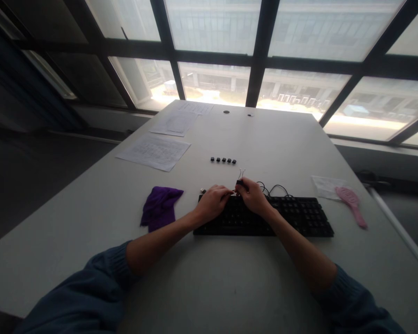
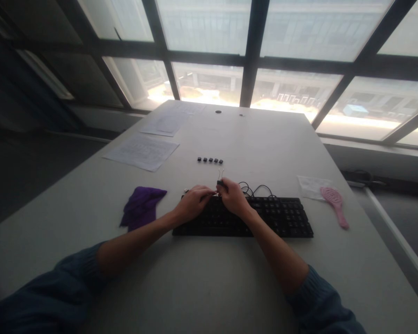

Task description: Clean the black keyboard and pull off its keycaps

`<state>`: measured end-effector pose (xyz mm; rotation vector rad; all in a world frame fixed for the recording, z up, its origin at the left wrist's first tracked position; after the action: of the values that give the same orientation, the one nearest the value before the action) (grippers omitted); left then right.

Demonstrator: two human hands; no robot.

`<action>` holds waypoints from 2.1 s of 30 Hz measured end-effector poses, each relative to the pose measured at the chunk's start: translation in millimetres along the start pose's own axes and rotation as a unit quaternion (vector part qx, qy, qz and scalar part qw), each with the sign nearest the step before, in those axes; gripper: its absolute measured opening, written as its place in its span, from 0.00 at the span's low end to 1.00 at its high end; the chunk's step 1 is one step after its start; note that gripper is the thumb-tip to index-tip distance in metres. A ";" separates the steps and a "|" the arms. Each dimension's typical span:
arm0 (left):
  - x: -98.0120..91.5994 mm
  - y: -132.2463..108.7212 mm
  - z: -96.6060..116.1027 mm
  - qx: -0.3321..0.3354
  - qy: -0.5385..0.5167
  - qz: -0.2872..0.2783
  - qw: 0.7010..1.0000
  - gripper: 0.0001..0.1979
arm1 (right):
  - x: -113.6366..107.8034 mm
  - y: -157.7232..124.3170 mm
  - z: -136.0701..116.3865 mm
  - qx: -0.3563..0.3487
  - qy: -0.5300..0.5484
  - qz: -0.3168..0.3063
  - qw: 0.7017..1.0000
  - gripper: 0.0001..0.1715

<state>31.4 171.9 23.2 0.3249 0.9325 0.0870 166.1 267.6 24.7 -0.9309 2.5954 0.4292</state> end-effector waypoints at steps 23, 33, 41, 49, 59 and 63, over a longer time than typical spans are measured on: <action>0.5 22.4 6.9 0.027 -0.030 -0.066 0.997 0.07 | -0.2 -14.9 -10.3 -0.122 -0.110 -0.026 0.986 0.09; 11.9 16.9 -0.6 -0.003 -0.053 -0.002 0.999 0.06 | 1.5 -14.1 -2.6 -0.123 -0.127 0.005 0.984 0.09; 15.9 15.7 -0.5 0.008 -0.014 -0.011 1.000 0.04 | -1.9 -14.7 6.9 -0.100 -0.073 0.032 0.992 0.10; 18.8 13.2 3.8 0.044 0.023 -0.011 0.999 0.05 | -2.7 -17.0 5.0 -0.112 -0.069 0.035 0.991 0.09; 18.6 9.4 9.2 0.057 0.039 0.003 0.998 0.07 | -6.6 -17.6 2.6 -0.117 -0.053 0.065 0.990 0.09; 14.4 9.7 12.5 0.068 0.003 0.032 0.997 0.06 | -10.4 -16.6 4.8 -0.106 -0.031 0.093 0.990 0.09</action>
<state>50.6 181.2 21.9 0.4815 0.9365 0.0826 185.5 262.9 22.0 -0.7285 2.6258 0.7843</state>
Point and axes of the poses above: each hand's wrist, its own y-axis towards the middle knuckle, its own x-axis out of the palm, z = x × y, the point moved 4 cm from there along y, towards the middle knuckle, and after that the axes turned 6 degrees about x, right-handed, at the moved point
